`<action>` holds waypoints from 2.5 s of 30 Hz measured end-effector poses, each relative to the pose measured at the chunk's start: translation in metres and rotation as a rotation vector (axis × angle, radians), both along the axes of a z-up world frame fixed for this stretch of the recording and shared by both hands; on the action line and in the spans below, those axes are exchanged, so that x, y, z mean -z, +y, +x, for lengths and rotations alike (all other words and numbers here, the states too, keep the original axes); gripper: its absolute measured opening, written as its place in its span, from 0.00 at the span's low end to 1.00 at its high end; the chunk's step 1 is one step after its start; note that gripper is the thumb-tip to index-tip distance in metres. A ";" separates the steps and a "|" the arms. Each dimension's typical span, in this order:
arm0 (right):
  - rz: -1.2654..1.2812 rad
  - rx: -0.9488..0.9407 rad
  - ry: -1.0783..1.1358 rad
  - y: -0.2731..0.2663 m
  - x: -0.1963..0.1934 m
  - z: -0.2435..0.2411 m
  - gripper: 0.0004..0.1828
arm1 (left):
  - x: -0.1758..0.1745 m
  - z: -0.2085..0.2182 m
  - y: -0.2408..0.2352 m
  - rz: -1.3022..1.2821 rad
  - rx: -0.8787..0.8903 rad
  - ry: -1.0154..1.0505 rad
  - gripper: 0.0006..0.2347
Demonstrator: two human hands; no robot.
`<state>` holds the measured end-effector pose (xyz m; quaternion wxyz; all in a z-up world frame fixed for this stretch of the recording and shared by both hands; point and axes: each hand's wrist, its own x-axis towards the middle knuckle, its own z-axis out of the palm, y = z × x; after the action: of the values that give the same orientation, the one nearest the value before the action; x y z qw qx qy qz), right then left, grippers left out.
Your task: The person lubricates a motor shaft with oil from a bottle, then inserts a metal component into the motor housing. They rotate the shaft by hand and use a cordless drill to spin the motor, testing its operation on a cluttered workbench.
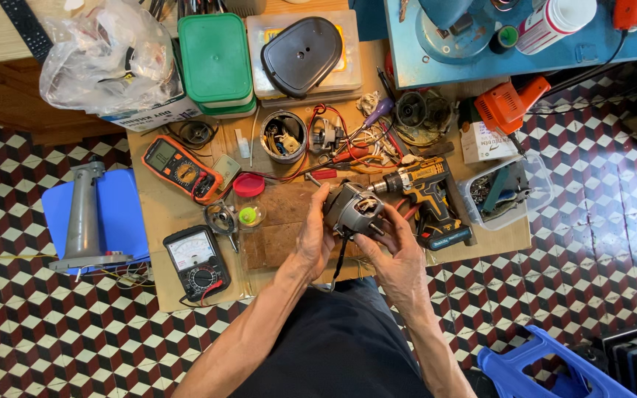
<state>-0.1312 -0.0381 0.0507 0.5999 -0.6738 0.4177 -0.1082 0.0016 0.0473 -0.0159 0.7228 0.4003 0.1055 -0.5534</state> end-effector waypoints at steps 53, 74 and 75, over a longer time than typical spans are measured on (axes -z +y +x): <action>-0.016 0.006 -0.252 0.008 0.011 -0.011 0.37 | -0.013 0.012 0.012 -0.046 0.091 -0.001 0.28; 0.217 0.131 -0.204 -0.011 0.052 -0.021 0.33 | 0.000 0.014 -0.006 0.119 0.061 -0.350 0.28; 0.229 0.146 -0.190 -0.012 0.053 -0.020 0.34 | 0.003 0.012 -0.006 0.135 0.040 -0.321 0.28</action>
<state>-0.1513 -0.0501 -0.0022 0.7000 -0.5557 0.4165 -0.1666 0.0140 0.0409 -0.0188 0.6907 0.5332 0.0178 -0.4882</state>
